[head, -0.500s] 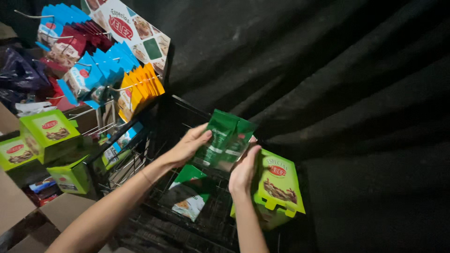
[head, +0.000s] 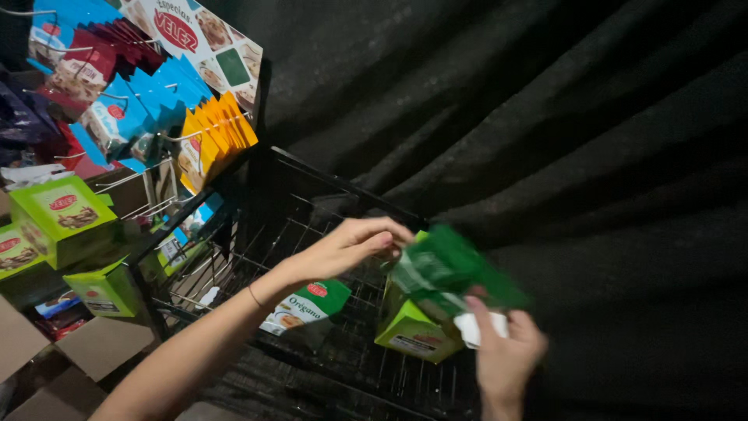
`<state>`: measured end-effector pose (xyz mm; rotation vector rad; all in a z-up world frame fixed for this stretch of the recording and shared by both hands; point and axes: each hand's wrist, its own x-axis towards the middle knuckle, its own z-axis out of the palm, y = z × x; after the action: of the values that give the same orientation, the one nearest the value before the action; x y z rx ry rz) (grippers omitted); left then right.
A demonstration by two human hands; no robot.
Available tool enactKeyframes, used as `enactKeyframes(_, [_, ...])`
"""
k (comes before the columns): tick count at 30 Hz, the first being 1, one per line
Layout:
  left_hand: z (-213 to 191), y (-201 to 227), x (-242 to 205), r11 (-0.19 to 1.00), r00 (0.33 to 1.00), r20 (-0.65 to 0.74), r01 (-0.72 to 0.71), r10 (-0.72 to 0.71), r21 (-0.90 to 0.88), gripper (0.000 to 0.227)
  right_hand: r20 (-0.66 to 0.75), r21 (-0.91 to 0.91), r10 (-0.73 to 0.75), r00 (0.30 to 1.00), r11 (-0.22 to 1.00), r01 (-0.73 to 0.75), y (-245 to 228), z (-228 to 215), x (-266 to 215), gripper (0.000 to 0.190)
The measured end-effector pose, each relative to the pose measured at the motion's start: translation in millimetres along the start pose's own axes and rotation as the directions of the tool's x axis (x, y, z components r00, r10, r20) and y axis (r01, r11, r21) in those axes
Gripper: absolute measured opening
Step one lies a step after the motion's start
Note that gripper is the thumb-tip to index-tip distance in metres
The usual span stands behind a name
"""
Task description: The person repeatedly picks up green packets of oregano from a wire display rack and places them into a green cardboard box. The person handles the packets one at a time, transferring them from the rack to the box throughout the clip.
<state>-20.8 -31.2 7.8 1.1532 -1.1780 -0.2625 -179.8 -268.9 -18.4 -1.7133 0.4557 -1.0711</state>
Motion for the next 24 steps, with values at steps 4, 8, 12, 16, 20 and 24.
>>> enactKeyframes(4, [12.7,-47.5,-4.4,0.88,0.964,0.191,0.078,-0.187,0.468,0.043,-0.131,0.053,-0.064,0.989,0.996,0.072,32.5,-55.3,25.7,0.024])
enactKeyframes(8, [30.2,-67.5,-11.8,0.824,0.95,0.272,-0.032,-0.15,0.566,0.052,-0.256,0.109,-0.14,0.956,0.979,0.173,37.7,-91.0,35.8,0.031])
enactKeyframes(12, [40.8,-60.0,0.6,0.815,0.945,0.261,0.011,-0.198,0.579,0.054,-0.375,-0.124,0.067,0.925,0.985,-0.122,44.7,-132.1,36.7,0.046])
enactKeyframes(16, [42.2,-83.9,35.7,0.792,0.97,0.222,-0.063,-0.093,0.607,0.049,-0.351,0.086,-0.062,0.934,0.992,0.098,55.9,-121.7,45.7,0.041])
enactKeyframes(20, [38.7,-99.5,67.1,0.88,0.997,0.064,-0.068,0.043,0.469,0.05,-0.052,0.01,-0.225,0.973,0.974,0.226,71.3,-111.9,61.8,0.037])
enactKeyframes(24, [34.5,-104.7,82.0,0.914,0.969,-0.108,-0.17,0.223,0.367,0.051,0.215,-0.277,-0.087,0.973,0.95,0.146,49.5,-60.8,79.3,0.031])
